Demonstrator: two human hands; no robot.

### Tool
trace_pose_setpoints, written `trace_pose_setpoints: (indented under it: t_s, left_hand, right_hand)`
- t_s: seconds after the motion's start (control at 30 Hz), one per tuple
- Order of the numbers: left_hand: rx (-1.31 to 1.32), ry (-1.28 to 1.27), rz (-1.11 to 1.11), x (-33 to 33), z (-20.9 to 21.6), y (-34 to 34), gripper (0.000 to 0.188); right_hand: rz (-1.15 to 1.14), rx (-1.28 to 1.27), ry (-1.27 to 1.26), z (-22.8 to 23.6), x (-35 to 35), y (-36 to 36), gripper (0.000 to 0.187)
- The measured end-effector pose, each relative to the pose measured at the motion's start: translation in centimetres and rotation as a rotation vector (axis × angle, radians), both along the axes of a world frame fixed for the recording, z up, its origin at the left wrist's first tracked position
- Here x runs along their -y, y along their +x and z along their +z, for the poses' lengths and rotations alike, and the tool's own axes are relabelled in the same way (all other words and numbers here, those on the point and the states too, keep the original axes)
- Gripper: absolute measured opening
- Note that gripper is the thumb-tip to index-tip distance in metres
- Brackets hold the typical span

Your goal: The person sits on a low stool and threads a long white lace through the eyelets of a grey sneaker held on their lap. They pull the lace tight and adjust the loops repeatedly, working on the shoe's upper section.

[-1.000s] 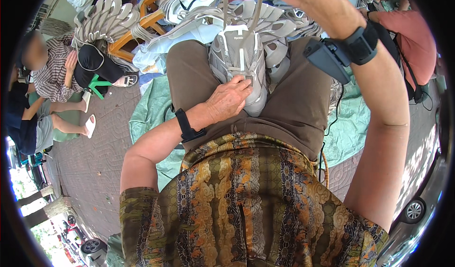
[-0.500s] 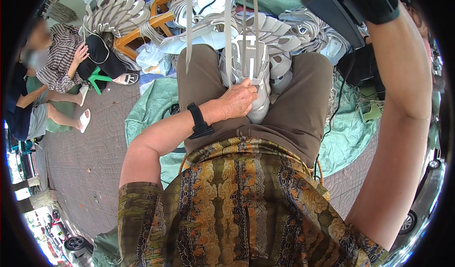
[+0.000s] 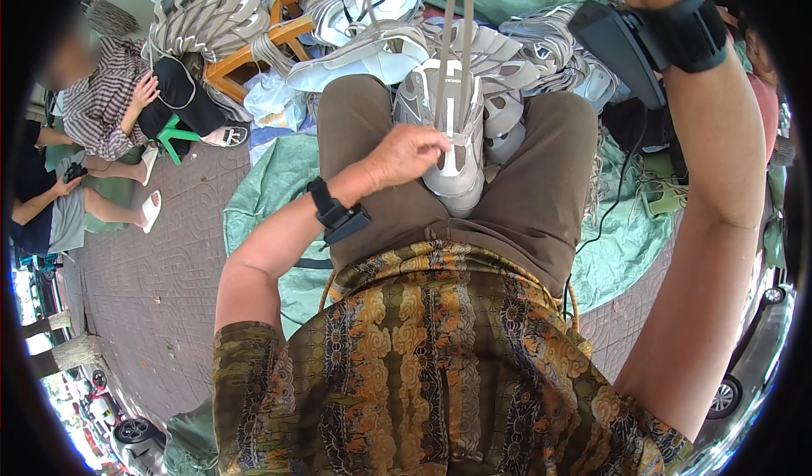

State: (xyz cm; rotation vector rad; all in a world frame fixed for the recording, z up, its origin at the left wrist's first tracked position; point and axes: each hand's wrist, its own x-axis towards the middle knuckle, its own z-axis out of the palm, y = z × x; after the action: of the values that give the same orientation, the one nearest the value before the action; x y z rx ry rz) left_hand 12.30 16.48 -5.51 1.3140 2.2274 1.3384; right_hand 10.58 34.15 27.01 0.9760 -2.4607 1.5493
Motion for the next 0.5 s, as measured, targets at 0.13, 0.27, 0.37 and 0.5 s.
trace_pose_setpoints:
  t_s: [0.13, 0.27, 0.37, 0.5]
  left_hand:
    - [0.269, 0.018, 0.173, 1.7, 2.3, -1.9, 0.016]
    - [0.333, -0.037, 0.261, 1.0, 5.5, -3.8, 0.018]
    - [0.362, -0.066, 0.26, -0.3, 6.6, -4.8, 0.017]
    - [0.377, -0.208, 0.09, -3.4, 7.3, -6.0, 0.018]
  right_hand:
    - [-0.269, -0.137, -0.016, -2.1, -0.6, -0.9, 0.027]
    - [-0.275, -0.346, -0.061, -3.1, -2.9, 0.2, 0.029]
    - [-0.325, -0.443, 0.043, -2.8, -5.0, 0.0, 0.029]
    - [-0.364, -0.242, -0.084, -2.4, -6.4, 0.9, 0.028]
